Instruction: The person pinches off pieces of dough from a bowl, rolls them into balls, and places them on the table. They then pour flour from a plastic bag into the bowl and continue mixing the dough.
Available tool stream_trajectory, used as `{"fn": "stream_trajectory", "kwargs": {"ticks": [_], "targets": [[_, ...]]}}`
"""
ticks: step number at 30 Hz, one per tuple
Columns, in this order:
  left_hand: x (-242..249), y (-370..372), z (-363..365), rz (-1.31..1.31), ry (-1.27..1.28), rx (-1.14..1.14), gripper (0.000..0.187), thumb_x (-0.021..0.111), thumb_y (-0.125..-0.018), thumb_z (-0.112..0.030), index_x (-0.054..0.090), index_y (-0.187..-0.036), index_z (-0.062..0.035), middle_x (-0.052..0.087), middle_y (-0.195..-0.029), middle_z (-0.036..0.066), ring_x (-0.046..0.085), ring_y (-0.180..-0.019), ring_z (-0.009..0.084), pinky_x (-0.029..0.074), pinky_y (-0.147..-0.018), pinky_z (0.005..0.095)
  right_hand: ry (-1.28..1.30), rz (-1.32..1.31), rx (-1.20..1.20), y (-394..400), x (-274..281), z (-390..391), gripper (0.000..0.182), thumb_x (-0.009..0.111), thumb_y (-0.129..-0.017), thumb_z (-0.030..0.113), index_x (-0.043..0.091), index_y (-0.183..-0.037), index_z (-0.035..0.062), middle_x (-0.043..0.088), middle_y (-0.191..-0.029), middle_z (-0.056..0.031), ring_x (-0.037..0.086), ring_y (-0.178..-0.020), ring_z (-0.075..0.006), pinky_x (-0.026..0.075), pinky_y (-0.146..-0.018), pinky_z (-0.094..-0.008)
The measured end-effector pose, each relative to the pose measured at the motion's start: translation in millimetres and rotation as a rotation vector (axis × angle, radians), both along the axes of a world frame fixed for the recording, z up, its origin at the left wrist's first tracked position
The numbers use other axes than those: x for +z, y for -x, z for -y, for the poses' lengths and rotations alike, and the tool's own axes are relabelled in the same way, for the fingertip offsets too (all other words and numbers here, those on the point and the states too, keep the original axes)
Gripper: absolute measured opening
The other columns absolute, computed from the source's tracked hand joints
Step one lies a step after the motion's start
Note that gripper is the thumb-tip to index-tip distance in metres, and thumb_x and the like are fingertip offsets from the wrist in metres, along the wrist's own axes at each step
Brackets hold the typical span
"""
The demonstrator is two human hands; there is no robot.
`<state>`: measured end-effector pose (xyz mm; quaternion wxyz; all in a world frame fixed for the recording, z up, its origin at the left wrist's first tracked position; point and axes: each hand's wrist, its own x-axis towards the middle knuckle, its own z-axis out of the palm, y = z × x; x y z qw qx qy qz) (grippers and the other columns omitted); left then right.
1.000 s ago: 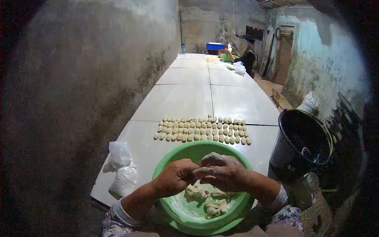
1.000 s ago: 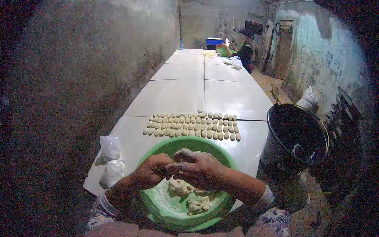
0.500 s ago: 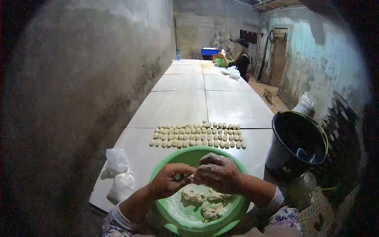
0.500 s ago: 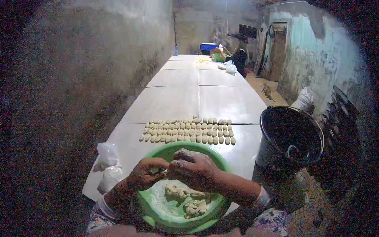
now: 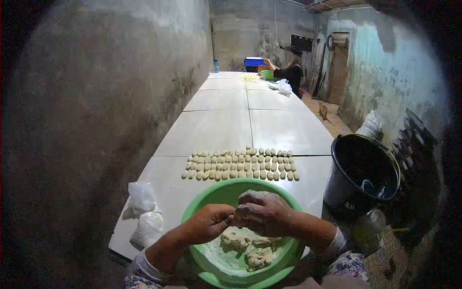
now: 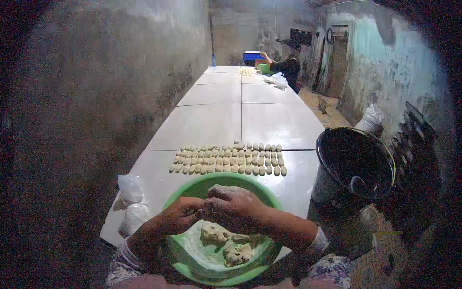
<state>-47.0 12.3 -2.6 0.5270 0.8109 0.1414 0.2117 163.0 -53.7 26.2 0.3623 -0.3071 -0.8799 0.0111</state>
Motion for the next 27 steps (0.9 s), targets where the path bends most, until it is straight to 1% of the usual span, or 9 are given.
{"fn": "stream_trajectory", "kwargs": {"ticks": [4,6,9,11,13,17,19,21,27], "targets": [[-2.5,-0.9,-3.1,0.006,-0.056,-0.02,0.032,0.052,-0.096,-0.027,0.059,-0.105,0.0034,0.065,-0.093,0.011,0.059,-0.088,0.0138,0.047,-0.082,0.0307,0.031,-0.007,0.005,0.6,1.9,1.3,0.021,0.063,-0.084,0.019,0.055,-0.098,0.005,0.06,-0.092,-0.0175,0.061,-0.075,-0.0368,0.051,-0.061,-0.0431],[-1.4,-1.8,0.4,0.062,0.101,0.018,0.031,0.051,-0.097,-0.023,0.059,-0.107,0.0042,0.066,-0.092,0.01,0.058,-0.088,0.0128,0.047,-0.082,0.0308,0.021,-0.046,0.006,0.6,-0.4,0.7,0.022,0.063,-0.083,0.018,0.056,-0.1,0.0074,0.059,-0.088,-0.0164,0.06,-0.072,-0.0366,0.05,-0.059,-0.0437],[9.7,-2.8,6.5,0.074,0.09,0.12,0.033,0.05,-0.097,-0.024,0.059,-0.11,0.0043,0.066,-0.092,0.009,0.06,-0.087,0.0143,0.048,-0.082,0.0313,-0.036,0.024,-0.03,-3.9,-0.2,2.4,0.025,0.062,-0.081,0.016,0.057,-0.104,0.0105,0.058,-0.092,-0.0155,0.06,-0.075,-0.0352,0.05,-0.061,-0.0439],[7.1,-2.3,3.2,0.018,0.07,0.106,0.037,0.047,-0.098,-0.03,0.06,-0.106,0.0036,0.065,-0.093,0.008,0.059,-0.088,0.0154,0.047,-0.083,0.032,-0.057,0.046,-0.035,-7.5,-7.2,0.4,0.028,0.062,-0.08,0.015,0.057,-0.107,0.0125,0.058,-0.096,-0.0145,0.06,-0.08,-0.0342,0.049,-0.063,-0.0436],[2.8,-2.1,1.6,0.015,0.226,-0.028,0.04,0.043,-0.099,-0.034,0.06,-0.102,0.0024,0.064,-0.093,0.008,0.056,-0.089,0.0149,0.045,-0.083,0.0312,-0.08,0.07,-0.042,-8.7,-9.2,0.9,0.033,0.061,-0.078,0.015,0.057,-0.111,0.0146,0.057,-0.099,-0.0134,0.059,-0.084,-0.0332,0.049,-0.065,-0.0433],[13.4,-4.0,10.0,0.008,-0.032,-0.064,0.034,0.043,-0.099,-0.031,0.06,-0.1,-0.0012,0.063,-0.088,0.008,0.056,-0.087,0.0163,0.045,-0.081,0.0316,-0.103,0.186,-0.047,-6.6,-7.2,3.2,0.032,0.06,-0.076,0.012,0.062,-0.108,0.0175,0.056,-0.104,-0.0106,0.058,-0.091,-0.0307,0.048,-0.07,-0.042],[7.3,-2.5,4.8,-0.058,-0.031,-0.055,0.031,0.046,-0.098,-0.029,0.06,-0.101,-0.002,0.063,-0.089,0.009,0.058,-0.085,0.0176,0.045,-0.08,0.0321,-0.086,0.186,-0.015,-5.9,-7.4,1.9,0.031,0.06,-0.076,0.012,0.064,-0.106,0.0178,0.056,-0.103,-0.0098,0.058,-0.091,-0.0302,0.049,-0.07,-0.0416],[5.3,-2.2,3.6,-0.038,-0.102,-0.005,0.029,0.047,-0.097,-0.028,0.06,-0.102,-0.0021,0.064,-0.089,0.01,0.059,-0.084,0.0189,0.046,-0.078,0.0325,-0.088,0.203,-0.039,-4.9,-7.9,-0.1,0.018,0.067,-0.074,0.011,0.064,-0.091,0.0142,0.057,-0.097,-0.005,0.06,-0.086,-0.026,0.05,-0.07,-0.0379],[0.8,-4.0,4.3,-0.033,-0.058,0.057,0.027,0.048,-0.097,-0.025,0.061,-0.104,-0.0021,0.065,-0.091,0.012,0.061,-0.086,0.0208,0.046,-0.079,0.0338,-0.107,0.111,-0.051,-2.5,-7.9,-0.6,0.018,0.065,-0.077,0.013,0.06,-0.095,0.013,0.057,-0.094,-0.0095,0.062,-0.078,-0.0292,0.05,-0.062,-0.04]]}}
